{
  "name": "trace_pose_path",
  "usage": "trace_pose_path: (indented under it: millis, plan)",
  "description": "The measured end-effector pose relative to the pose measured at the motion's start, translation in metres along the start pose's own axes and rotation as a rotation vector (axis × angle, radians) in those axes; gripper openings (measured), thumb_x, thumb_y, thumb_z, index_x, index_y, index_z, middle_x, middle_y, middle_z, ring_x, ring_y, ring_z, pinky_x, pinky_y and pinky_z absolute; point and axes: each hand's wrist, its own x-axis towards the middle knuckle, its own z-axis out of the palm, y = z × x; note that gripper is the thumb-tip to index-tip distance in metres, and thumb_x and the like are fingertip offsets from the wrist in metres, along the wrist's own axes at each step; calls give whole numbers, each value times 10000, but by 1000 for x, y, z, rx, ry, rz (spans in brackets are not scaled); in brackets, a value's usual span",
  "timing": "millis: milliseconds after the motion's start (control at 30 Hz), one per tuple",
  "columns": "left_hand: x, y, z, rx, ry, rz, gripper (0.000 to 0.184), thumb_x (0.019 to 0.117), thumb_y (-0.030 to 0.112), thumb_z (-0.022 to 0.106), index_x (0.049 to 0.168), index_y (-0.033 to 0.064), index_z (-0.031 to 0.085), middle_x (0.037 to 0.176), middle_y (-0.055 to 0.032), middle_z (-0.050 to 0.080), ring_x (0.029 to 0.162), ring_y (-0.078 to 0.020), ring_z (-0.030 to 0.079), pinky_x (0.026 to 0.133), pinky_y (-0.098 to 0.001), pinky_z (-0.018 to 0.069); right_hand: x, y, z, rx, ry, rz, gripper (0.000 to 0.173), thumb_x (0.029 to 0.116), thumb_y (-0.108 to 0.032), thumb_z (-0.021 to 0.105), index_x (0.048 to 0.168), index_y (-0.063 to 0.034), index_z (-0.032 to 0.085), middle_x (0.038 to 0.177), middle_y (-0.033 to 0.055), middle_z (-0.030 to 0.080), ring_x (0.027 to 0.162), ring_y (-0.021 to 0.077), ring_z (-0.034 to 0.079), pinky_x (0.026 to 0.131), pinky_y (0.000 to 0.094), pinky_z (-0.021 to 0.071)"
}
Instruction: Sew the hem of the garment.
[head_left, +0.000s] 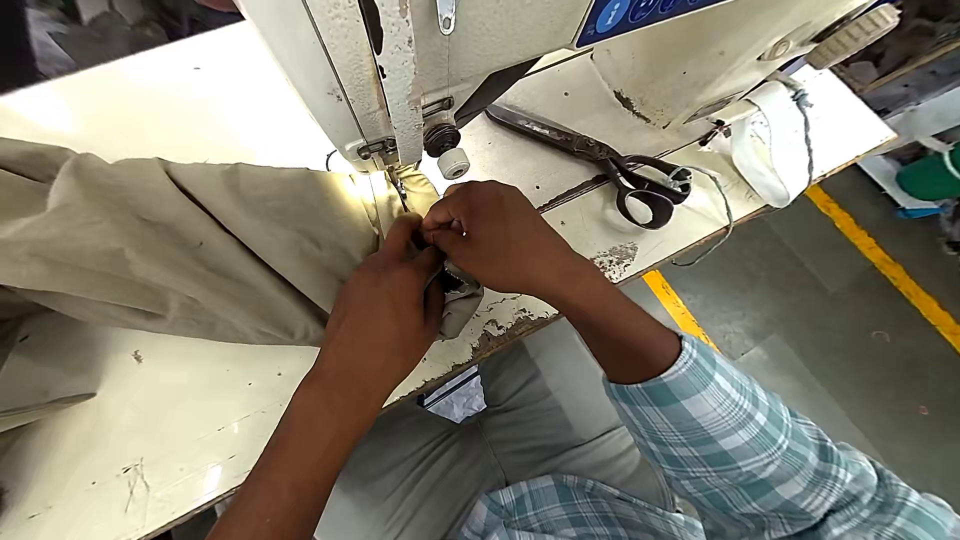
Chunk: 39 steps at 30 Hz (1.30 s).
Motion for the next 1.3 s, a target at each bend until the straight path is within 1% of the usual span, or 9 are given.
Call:
trace_pose_path:
  millis: [100, 200, 533, 633, 733, 800, 933, 1033, 1300]
  plan:
    - [2, 3, -3, 35, -30, -2, 201, 946, 143, 645, 1112, 143, 759, 1393, -98, 575, 879, -268, 702, 674, -480, 598, 5, 4, -9, -42, -100, -29, 208, 1015, -216, 566, 976, -145, 757, 928, 36, 692, 891, 214, 670, 730, 494, 525]
    - [5, 4, -7, 54, -55, -10, 204, 947, 145, 634, 1110, 121, 754, 1385, -112, 598, 953, -285, 713, 703, -492, 601, 19, 19, -13, 17, 61, 40, 298, 1021, -330, 580, 963, -84, 740, 880, 107, 705, 859, 305, 692, 708, 585, 523]
    - [4, 2, -6, 142, -10, 54, 239, 909, 173, 567, 1028, 99, 760, 1331, -105, 649, 1069, -343, 657, 796, -519, 554, 53, 24, 6, 78, 271, 184, 235, 806, -274, 787, 940, -126, 662, 884, 54, 662, 846, 251, 663, 633, 498, 490]
    - [3, 2, -6, 302, 44, 145, 305, 908, 193, 488, 991, 110, 770, 1271, -69, 687, 1081, -355, 566, 875, -545, 384, 46, 28, 18, 89, 413, 37, 199, 833, -203, 789, 975, -100, 696, 977, 60, 642, 836, 234, 656, 648, 464, 528]
    - [7, 6, -13, 435, 21, 254, 263, 874, 181, 511, 906, 87, 753, 1186, -77, 731, 1299, -401, 515, 1063, -621, 296, 41, 37, 35, -46, 592, -288, 40, 898, -91, 702, 890, -85, 741, 954, 91, 687, 866, 262, 685, 653, 431, 550]
    - [14, 2, -19, 402, -30, 343, 240, 860, 187, 525, 818, 75, 733, 1096, -100, 748, 1413, -410, 453, 1174, -636, 231, 40, 38, 37, -176, 611, -423, 126, 903, -20, 648, 870, -72, 758, 911, 98, 704, 843, 283, 695, 632, 413, 549]
    - [18, -18, -21, 196, -33, 362, 384, 956, 276, 422, 885, 106, 759, 1150, -97, 724, 1261, -295, 612, 1147, -630, 293, 26, 34, 25, -344, 405, -393, 176, 942, -88, 615, 1020, -104, 773, 940, 93, 707, 826, 279, 695, 612, 420, 537]
    - [13, -23, -17, 102, -15, 322, 392, 965, 295, 425, 915, 116, 769, 1212, -96, 704, 1270, -280, 601, 1154, -633, 274, 18, 38, 25, -373, 358, -416, 259, 1010, -172, 550, 1123, -107, 773, 1013, 89, 721, 882, 267, 704, 655, 408, 546]
    - [12, -24, -14, 126, 17, 289, 372, 933, 297, 434, 943, 152, 776, 1137, -68, 707, 1170, -265, 631, 1074, -615, 332, 18, 40, 27, -310, 341, -375, 272, 1054, -276, 537, 1126, -139, 761, 1025, 42, 689, 1027, 257, 637, 758, 371, 516]
